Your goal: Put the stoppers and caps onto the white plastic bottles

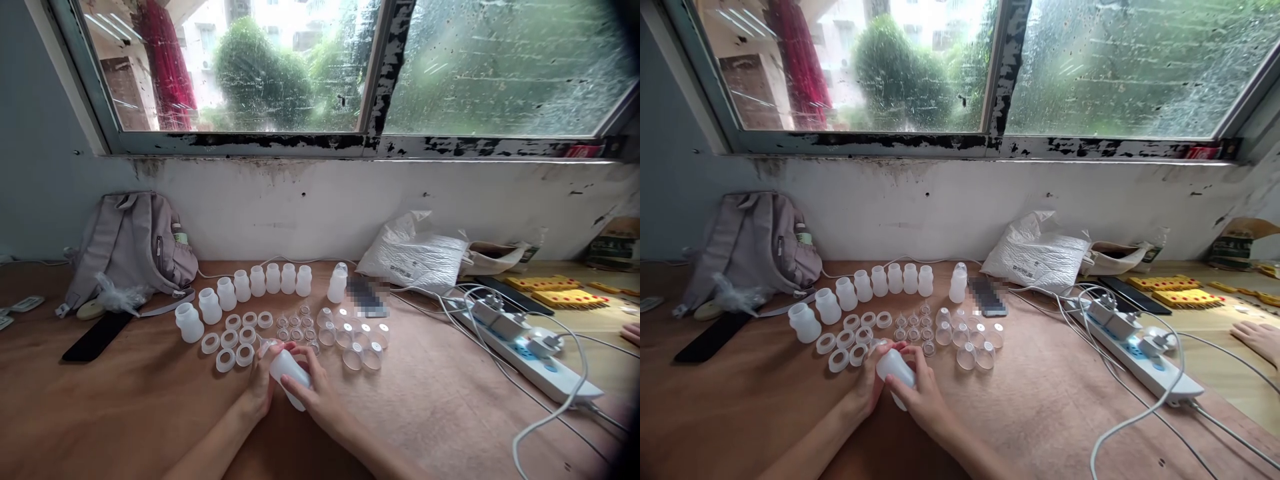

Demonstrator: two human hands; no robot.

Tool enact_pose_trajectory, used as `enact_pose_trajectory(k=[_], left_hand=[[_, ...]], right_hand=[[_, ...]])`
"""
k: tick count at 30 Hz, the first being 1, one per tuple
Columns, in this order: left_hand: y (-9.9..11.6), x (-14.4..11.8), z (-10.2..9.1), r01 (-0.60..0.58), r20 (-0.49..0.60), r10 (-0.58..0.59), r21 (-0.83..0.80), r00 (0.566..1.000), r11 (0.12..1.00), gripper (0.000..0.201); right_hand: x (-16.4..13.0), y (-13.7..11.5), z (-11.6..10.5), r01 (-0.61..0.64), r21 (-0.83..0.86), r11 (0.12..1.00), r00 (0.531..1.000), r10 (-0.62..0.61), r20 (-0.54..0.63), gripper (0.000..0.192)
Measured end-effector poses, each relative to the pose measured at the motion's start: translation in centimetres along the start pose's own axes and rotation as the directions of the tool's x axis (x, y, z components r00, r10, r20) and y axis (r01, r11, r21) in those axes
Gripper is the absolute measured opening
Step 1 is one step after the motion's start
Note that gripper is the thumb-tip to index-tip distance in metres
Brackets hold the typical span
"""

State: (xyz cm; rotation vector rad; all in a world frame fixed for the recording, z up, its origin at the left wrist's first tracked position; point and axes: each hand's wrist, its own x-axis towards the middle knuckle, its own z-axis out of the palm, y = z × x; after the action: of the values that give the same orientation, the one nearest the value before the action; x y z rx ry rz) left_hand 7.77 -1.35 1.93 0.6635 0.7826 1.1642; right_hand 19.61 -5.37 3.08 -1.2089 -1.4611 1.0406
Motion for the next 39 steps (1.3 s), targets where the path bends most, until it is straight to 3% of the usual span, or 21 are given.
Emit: enact_pose_trajectory(k=[7, 12, 15, 17, 19, 21, 23, 25, 27, 29, 32, 35, 39], left_hand=[[0.7, -0.1, -0.2, 0.059, 0.141, -0.048, -0.077, 0.989, 0.995, 0.016], [1.3, -0.1, 0.2, 0.009, 0.172, -0.011, 0.014, 0.985, 1.000, 0.032], [0.9, -0.2, 0.5, 0.004, 0.221, -0.014, 0.048, 0.975, 0.999, 0.046], [0.6, -0.2, 0.5, 0.004, 0.232, -0.019, 0.064, 0.972, 0.998, 0.045], [0.4, -0.2, 0.4, -0.005, 0.204, -0.009, 0.069, 0.979, 0.998, 0.042], [0.4, 0.0, 0.2, -0.008, 0.153, -0.004, 0.080, 0.988, 0.997, 0.039], [0.5, 0.1, -0.1, -0.026, 0.100, 0.017, 0.094, 0.995, 0.995, 0.038], [0.6, 0.3, -0.3, -0.060, 0.051, 0.055, 0.104, 0.997, 0.993, 0.038], [0.6, 0.4, -0.4, -0.071, 0.022, 0.069, 0.125, 0.997, 0.990, 0.035], [0.6, 0.4, -0.4, -0.077, 0.018, 0.075, 0.148, 0.997, 0.986, 0.031], [0.6, 0.4, -0.3, -0.108, 0.033, 0.104, 0.153, 0.994, 0.982, 0.033], [0.7, 0.2, -0.2, -0.096, 0.051, 0.089, 0.163, 0.995, 0.982, 0.035], [1.1, -0.1, 0.0, -0.095, 0.104, 0.075, 0.202, 0.992, 0.975, 0.031]], right_hand=[[0.4, 0.5, 0.0, -0.254, 0.356, 0.899, 0.966, 0.218, 0.137, 0.033], [0.5, 0.4, 0.3, -0.275, 0.426, 0.862, 0.960, 0.226, 0.162, 0.035], [0.7, 0.2, 0.1, -0.196, 0.399, 0.896, 0.980, 0.162, 0.117, 0.027], [1.1, 0.3, -0.7, -0.085, 0.270, 0.959, 0.995, 0.069, 0.070, 0.026], [1.8, 0.7, -1.9, 0.110, -0.020, 0.994, 0.994, -0.110, -0.027, 0.026], [2.5, 1.4, -3.2, 0.253, -0.412, 0.875, 0.934, -0.332, -0.131, 0.022], [3.2, 2.2, -4.4, 0.187, -0.718, 0.670, 0.867, -0.456, -0.199, 0.022], [3.6, 2.8, -5.0, 0.036, -0.868, 0.496, 0.839, -0.487, -0.244, 0.029], [3.8, 3.3, -5.3, -0.055, -0.919, 0.389, 0.838, -0.483, -0.255, 0.033], [3.9, 3.8, -5.3, -0.074, -0.935, 0.348, 0.846, -0.474, -0.244, 0.031], [4.0, 4.3, -5.4, -0.074, -0.927, 0.368, 0.841, -0.477, -0.256, 0.032], [4.1, 4.3, -5.7, -0.039, -0.890, 0.455, 0.832, -0.478, -0.281, 0.025], [4.1, 3.1, -6.1, 0.112, -0.666, 0.737, 0.820, -0.447, -0.357, 0.027]])
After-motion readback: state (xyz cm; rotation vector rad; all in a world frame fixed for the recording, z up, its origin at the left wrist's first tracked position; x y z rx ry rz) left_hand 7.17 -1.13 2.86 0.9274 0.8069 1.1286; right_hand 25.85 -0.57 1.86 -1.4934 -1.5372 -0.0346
